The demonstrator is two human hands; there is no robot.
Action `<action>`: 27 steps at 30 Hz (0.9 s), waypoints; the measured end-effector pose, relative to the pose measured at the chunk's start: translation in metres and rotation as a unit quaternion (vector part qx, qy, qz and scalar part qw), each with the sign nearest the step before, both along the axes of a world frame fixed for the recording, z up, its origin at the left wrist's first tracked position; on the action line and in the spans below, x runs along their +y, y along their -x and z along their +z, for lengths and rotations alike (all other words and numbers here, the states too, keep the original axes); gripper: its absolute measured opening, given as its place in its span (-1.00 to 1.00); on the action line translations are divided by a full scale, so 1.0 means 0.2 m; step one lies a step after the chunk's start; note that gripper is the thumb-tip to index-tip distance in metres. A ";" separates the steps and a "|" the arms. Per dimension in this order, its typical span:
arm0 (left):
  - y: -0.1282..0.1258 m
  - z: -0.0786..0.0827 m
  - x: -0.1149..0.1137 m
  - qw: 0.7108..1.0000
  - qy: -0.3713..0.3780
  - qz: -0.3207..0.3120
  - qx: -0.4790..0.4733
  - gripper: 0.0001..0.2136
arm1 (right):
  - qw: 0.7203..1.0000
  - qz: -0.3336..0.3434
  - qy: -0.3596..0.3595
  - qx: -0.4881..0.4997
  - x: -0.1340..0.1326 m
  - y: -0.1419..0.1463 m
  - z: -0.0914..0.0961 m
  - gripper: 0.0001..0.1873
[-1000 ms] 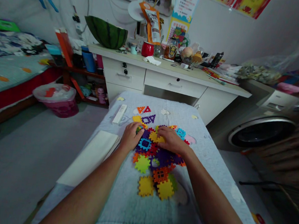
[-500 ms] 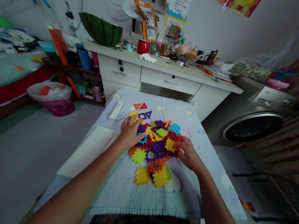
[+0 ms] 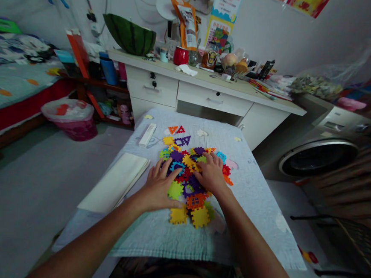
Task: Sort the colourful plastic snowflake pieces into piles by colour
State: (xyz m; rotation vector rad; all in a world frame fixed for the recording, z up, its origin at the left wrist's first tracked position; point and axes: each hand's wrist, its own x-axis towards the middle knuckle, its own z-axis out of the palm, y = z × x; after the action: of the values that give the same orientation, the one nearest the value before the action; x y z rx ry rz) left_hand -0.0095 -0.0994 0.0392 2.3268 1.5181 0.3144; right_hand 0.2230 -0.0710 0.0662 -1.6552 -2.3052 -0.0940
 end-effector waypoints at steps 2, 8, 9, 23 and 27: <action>0.00 0.01 -0.04 1.000 0.003 -0.018 -0.005 0.06 | 0.999 -0.028 0.020 -0.032 0.06 0.06 -0.01 -0.71; 0.00 -0.03 -0.12 0.996 0.048 -0.073 0.018 0.23 | 0.998 -0.042 0.036 -0.004 0.15 0.06 -0.07 -0.83; -0.01 -0.04 -0.13 0.996 0.049 -0.076 0.021 0.23 | 0.999 -0.036 0.034 0.013 0.15 0.05 -0.07 -0.84; -0.03 -0.06 0.13 0.992 -0.124 -0.019 0.010 -0.51 | 0.974 -0.021 -0.066 0.214 0.17 -0.01 -0.04 -0.71; -0.04 -0.06 0.16 0.991 -0.135 0.016 -0.005 -0.46 | 0.982 -0.050 -0.025 0.181 0.18 -0.06 -0.06 -0.71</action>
State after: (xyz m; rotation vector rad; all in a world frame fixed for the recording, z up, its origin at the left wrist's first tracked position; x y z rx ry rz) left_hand -0.0023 -0.0681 0.0275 2.5008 1.5951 0.5715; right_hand 0.2355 -0.0355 0.0533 -1.6084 -1.9350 0.1186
